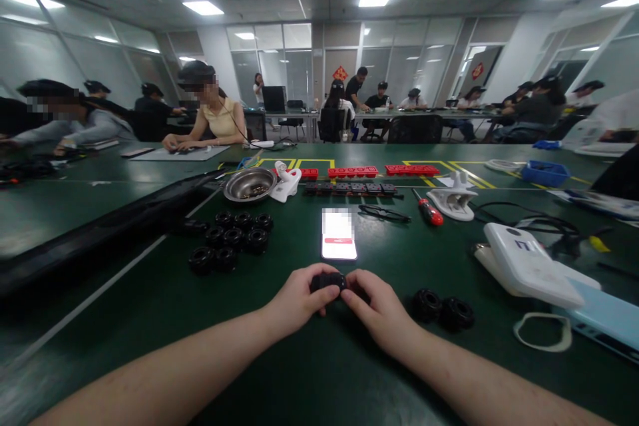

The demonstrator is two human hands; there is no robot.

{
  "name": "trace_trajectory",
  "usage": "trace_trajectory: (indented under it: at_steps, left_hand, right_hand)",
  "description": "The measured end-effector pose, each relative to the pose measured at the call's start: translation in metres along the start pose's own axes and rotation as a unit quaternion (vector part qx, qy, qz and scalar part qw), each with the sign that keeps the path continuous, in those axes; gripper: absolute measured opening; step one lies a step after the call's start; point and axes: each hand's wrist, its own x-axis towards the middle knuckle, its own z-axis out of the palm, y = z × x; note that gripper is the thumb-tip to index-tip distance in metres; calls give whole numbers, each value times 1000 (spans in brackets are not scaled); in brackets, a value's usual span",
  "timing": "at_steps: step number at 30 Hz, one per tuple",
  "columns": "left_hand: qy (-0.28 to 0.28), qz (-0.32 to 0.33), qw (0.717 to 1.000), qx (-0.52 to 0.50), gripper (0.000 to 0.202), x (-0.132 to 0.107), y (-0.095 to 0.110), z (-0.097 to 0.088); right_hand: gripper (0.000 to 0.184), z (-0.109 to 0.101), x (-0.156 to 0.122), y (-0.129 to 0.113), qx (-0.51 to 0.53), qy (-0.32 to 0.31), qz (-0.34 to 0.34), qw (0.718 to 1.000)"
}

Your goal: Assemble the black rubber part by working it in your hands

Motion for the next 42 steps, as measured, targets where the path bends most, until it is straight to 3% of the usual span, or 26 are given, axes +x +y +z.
trace_trajectory:
  at_steps: [4, 11, 22, 26, 30, 35, 42]
  left_hand:
    - [3, -9, 1000, -20, 32, 3, -3, 1]
    - [10, 9, 997, 78, 25, -3, 6, 3]
    - [4, 10, 1000, 2, 34, 3, -6, 2]
    - [3, 9, 1000, 7, 31, 1, -2, 3]
    - [8, 3, 1000, 15, 32, 0, 1, 4]
    - [4, -7, 1000, -5, 38, 4, -2, 2]
    - [13, -23, 997, 66, 28, 1, 4, 5]
  right_hand:
    - [13, -2, -2, -2, 19, -3, -12, 1000]
    - [32, 0, 0, 2, -11, 3, -2, 1000]
    - [8, -1, -3, -2, 9, 29, -29, 999]
    - [15, -2, -4, -3, 9, 56, 6, 998]
    - [24, -1, -2, 0, -19, 6, 8, 1000]
    - [7, -2, -1, -1, 16, -1, -2, 1000]
    - [27, -4, -1, -2, -16, 2, 5, 1000]
